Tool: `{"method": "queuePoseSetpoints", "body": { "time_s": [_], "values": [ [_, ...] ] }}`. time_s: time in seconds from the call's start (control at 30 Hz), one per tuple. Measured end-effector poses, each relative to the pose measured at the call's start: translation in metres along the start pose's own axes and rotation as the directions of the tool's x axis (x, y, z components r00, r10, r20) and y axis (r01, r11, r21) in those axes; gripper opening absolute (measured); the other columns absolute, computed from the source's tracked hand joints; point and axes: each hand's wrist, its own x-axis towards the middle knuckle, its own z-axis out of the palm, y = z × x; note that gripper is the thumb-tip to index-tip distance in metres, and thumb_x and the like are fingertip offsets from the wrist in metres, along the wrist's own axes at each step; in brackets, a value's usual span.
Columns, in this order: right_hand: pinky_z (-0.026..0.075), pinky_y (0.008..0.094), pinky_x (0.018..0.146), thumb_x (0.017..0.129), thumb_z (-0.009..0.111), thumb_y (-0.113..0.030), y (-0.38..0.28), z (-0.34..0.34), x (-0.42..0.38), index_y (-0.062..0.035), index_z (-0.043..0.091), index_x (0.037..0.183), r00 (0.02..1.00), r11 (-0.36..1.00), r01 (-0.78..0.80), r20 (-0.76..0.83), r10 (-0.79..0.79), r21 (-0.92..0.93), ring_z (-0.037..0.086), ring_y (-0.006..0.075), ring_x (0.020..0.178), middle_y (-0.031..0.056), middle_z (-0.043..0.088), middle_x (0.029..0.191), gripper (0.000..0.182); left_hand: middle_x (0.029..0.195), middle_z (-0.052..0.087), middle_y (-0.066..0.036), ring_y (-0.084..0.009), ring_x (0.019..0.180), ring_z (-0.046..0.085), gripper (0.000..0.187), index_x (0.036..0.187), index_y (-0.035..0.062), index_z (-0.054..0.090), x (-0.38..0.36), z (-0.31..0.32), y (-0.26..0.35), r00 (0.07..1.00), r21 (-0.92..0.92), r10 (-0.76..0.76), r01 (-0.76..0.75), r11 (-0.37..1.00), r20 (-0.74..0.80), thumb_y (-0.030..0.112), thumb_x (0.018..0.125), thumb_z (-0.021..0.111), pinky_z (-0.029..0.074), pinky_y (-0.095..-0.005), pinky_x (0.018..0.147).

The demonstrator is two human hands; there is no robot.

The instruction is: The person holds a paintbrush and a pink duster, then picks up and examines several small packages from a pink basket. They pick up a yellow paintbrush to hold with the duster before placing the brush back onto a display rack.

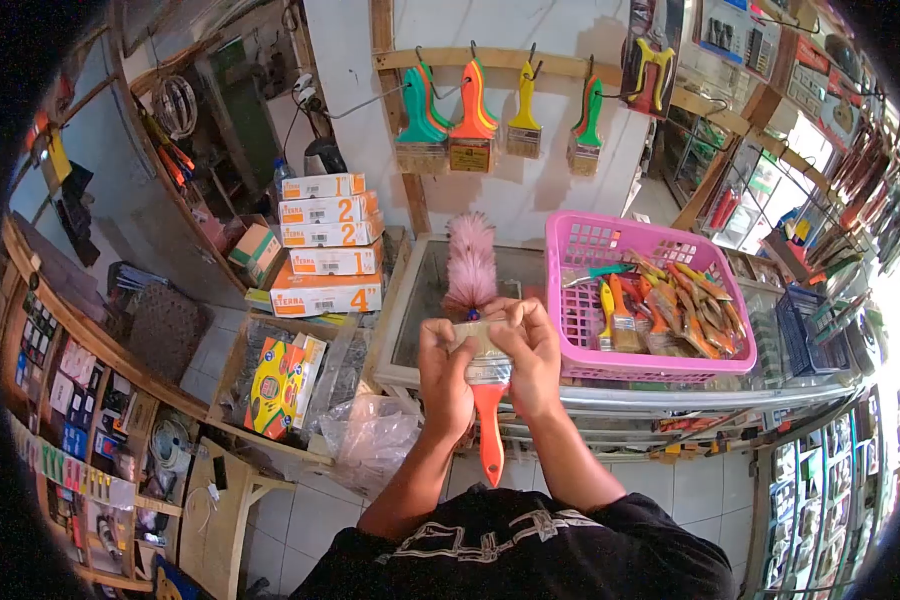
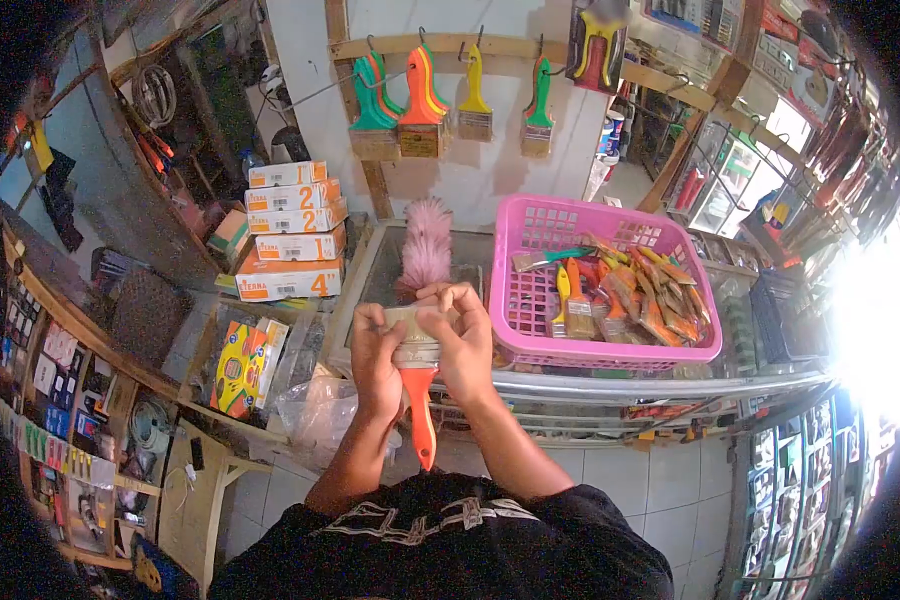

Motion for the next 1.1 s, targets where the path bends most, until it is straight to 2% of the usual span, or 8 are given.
{"method": "queuePoseSetpoints", "body": {
  "time_s": [0.1, 0.33, 0.5, 0.6, 0.63, 0.73, 0.9, 1.1],
  "values": [
    [0.050, 0.0324, 0.101, 0.096, 0.062, 0.009, -0.010, 0.003, -0.003, -0.0039, 0.045, 0.121, 0.995, 0.994, -0.077, 0.062, 0.082, -0.077, 0.063, 0.0190, 0.115, 0.0133, 0.064, 0.120, 0.033, 0.105, 0.045, -0.002, -0.0074, 0.094, 0.049, 0.020, 0.111, 0.0102, 0.041, -0.001, -0.008, -0.001, 0.997, 0.034, 0.054, -0.052, 0.998, -0.047, -0.001, 0.097, 0.051, 0.043, -0.0249, 0.086],
    [0.052, 0.0269, 0.092, 0.108, 0.052, -0.008, 0.036, -0.012, -0.004, -0.0026, 0.056, 0.121, 0.988, 0.989, -0.147, -0.041, 0.147, -0.005, 0.067, 0.0143, 0.104, 0.0113, 0.072, 0.114, 0.015, 0.112, 0.052, -0.006, -0.0137, 0.098, 0.056, 0.027, 0.127, 0.0113, 0.041, -0.011, -0.027, -0.019, 0.991, 0.076, 0.021, -0.011, 0.997, -0.132, 0.006, 0.102, 0.050, 0.046, -0.0298, 0.090],
    [0.049, 0.0215, 0.072, 0.108, 0.057, -0.019, 0.058, -0.027, -0.007, -0.0035, 0.060, 0.126, 0.965, 0.923, -0.262, -0.093, 0.245, -0.282, 0.061, 0.0053, 0.085, 0.0016, 0.071, 0.105, 0.024, 0.116, 0.057, -0.010, -0.0165, 0.104, 0.058, 0.026, 0.128, 0.0121, 0.041, -0.003, -0.060, -0.039, 0.961, 0.014, 0.026, -0.023, 1.000, -0.274, 0.008, 0.103, 0.050, 0.048, -0.0321, 0.093],
    [0.047, 0.0208, 0.068, 0.108, 0.057, -0.023, 0.054, -0.026, -0.007, -0.0038, 0.064, 0.127, 0.866, 0.799, -0.402, 0.098, 0.490, -0.448, 0.058, 0.0033, 0.080, -0.0027, 0.068, 0.097, 0.028, 0.130, 0.059, -0.017, -0.0216, 0.115, 0.059, 0.028, 0.130, 0.0120, 0.039, 0.010, -0.069, -0.024, 0.951, 0.119, 0.082, -0.049, 0.992, -0.297, 0.009, 0.104, 0.049, 0.047, -0.0350, 0.100],
    [0.044, 0.0198, 0.066, 0.106, 0.062, -0.020, 0.044, -0.017, -0.009, -0.0004, 0.066, 0.126, 0.847, 0.779, -0.329, 0.197, 0.493, -0.534, 0.055, 0.0015, 0.075, -0.0043, 0.067, 0.093, 0.028, 0.143, 0.056, -0.024, -0.0270, 0.126, 0.057, 0.032, 0.134, 0.0119, 0.035, 0.017, -0.080, -0.026, 0.952, 0.129, 0.073, -0.035, 0.991, -0.298, 0.010, 0.105, 0.048, 0.045, -0.0381, 0.107],
    [0.042, 0.0187, 0.064, 0.103, 0.065, -0.013, 0.064, -0.012, -0.014, 0.0034, 0.065, 0.124, 0.887, 0.863, -0.254, 0.251, 0.388, -0.437, 0.054, 0.0004, 0.075, -0.0044, 0.067, 0.089, 0.026, 0.136, 0.058, -0.016, -0.0264, 0.125, 0.056, 0.041, 0.139, 0.0126, 0.040, 0.025, -0.081, -0.018, 0.956, 0.008, 0.076, -0.077, 0.997, -0.284, 0.014, 0.101, 0.055, 0.044, -0.0411, 0.108],
    [0.045, 0.0197, 0.066, 0.101, 0.067, -0.009, 0.074, -0.007, -0.015, 0.0067, 0.065, 0.122, 0.945, 0.869, -0.246, 0.093, 0.313, -0.430, 0.058, 0.0027, 0.077, -0.0011, 0.069, 0.088, 0.026, 0.132, 0.063, -0.012, -0.0152, 0.115, 0.061, 0.052, 0.153, 0.0063, 0.036, 0.015, -0.082, -0.022, 0.969, 0.057, -0.140, 0.154, 0.986, -0.202, 0.016, 0.106, 0.055, 0.048, -0.0323, 0.095],
    [0.049, 0.0259, 0.068, 0.098, 0.065, -0.010, 0.081, -0.015, 0.000, 0.0032, 0.074, 0.103, 0.987, 0.785, -0.035, 0.102, 0.124, -0.618, 0.064, 0.0087, 0.074, 0.0056, 0.070, 0.079, 0.017, 0.131, 0.064, -0.013, -0.0186, 0.110, 0.067, 0.039, 0.141, -0.0010, 0.047, 0.006, -0.106, -0.045, 0.976, 0.048, -0.211, 0.214, 0.976, -0.062, 0.019, 0.108, 0.055, 0.054, -0.0324, 0.092]
  ]
}}
